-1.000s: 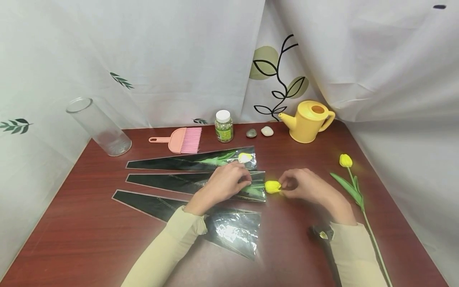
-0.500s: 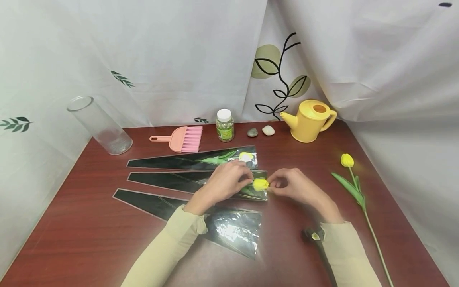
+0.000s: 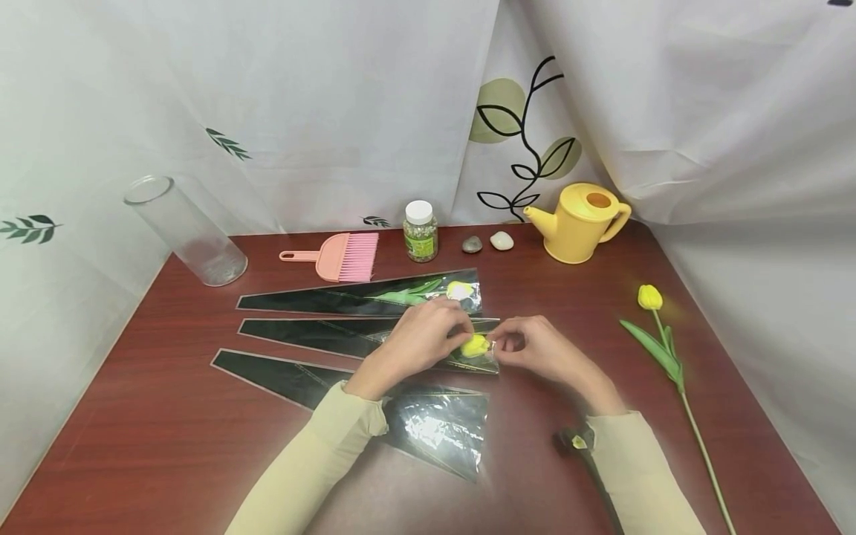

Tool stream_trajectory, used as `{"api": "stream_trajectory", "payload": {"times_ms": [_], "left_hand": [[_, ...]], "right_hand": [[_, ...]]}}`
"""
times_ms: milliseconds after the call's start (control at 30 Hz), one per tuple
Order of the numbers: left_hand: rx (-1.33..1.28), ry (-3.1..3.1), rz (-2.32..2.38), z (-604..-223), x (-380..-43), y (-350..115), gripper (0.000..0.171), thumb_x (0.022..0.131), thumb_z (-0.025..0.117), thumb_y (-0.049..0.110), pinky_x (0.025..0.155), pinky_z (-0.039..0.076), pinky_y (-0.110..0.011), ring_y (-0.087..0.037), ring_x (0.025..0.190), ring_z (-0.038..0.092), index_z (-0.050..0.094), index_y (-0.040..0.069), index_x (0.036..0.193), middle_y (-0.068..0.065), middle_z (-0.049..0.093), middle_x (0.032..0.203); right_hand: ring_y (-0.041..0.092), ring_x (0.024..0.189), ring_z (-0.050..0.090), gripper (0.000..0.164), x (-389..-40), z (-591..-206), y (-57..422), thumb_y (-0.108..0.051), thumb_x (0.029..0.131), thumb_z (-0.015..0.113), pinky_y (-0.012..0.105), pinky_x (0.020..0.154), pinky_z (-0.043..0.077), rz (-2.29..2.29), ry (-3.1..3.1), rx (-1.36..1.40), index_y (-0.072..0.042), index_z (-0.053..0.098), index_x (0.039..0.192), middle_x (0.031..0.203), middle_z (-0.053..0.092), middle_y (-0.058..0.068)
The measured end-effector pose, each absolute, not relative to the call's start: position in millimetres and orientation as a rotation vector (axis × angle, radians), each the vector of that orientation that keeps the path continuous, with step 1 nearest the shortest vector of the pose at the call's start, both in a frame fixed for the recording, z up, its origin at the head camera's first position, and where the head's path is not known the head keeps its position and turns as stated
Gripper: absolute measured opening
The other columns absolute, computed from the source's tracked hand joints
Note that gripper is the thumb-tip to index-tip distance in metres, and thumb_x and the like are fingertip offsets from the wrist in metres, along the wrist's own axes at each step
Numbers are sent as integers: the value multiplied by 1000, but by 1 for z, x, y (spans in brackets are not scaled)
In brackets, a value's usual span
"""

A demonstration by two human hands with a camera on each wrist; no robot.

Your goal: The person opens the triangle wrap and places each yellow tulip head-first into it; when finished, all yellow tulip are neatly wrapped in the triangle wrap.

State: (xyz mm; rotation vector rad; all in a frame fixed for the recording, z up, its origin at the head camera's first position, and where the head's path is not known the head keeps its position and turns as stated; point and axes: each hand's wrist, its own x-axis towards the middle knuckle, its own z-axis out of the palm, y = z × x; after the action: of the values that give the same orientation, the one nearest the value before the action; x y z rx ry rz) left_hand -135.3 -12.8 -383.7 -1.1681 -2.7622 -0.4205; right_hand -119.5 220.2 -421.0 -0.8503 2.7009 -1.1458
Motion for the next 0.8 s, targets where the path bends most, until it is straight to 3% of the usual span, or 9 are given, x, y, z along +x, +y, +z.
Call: {"api": "stream_trajectory", "payload": {"times_ms": [333,567,633,800], "left_hand": [[-1176,-2790,-413,-381,-134,-13,7,91,70,27,71,51,-30,-11,92,59,76,24,91,11,63,93],[-1155,-2783,-433,-381,-135,-14,11,91,71,32,69,50,-27,-9,91,58,77,24,96,11,65,98],[-1149,-2783,-449,-381,-136,-15,10,91,70,31,67,50,-26,-8,89,57,77,25,96,12,64,96],[-1139,-2778,-456,-377,-135,-21,9,91,70,31,63,48,-25,-7,85,56,76,25,93,12,63,93]], "right_hand": [[8,71,61,19,-119,-412,232,-4,83,76,25,64,51,-1121,2680,-857,-11,74,100,84,69,-3],[4,72,59,15,-112,-385,265,-9,83,78,22,65,49,-917,2979,-805,-12,75,97,80,65,-12],[5,72,59,13,-107,-376,276,-13,83,79,20,66,47,-833,3098,-716,-14,76,96,80,66,-12],[18,67,58,13,-83,-366,309,-22,85,76,34,60,42,-697,3301,-282,-13,77,94,77,70,-3]]}}
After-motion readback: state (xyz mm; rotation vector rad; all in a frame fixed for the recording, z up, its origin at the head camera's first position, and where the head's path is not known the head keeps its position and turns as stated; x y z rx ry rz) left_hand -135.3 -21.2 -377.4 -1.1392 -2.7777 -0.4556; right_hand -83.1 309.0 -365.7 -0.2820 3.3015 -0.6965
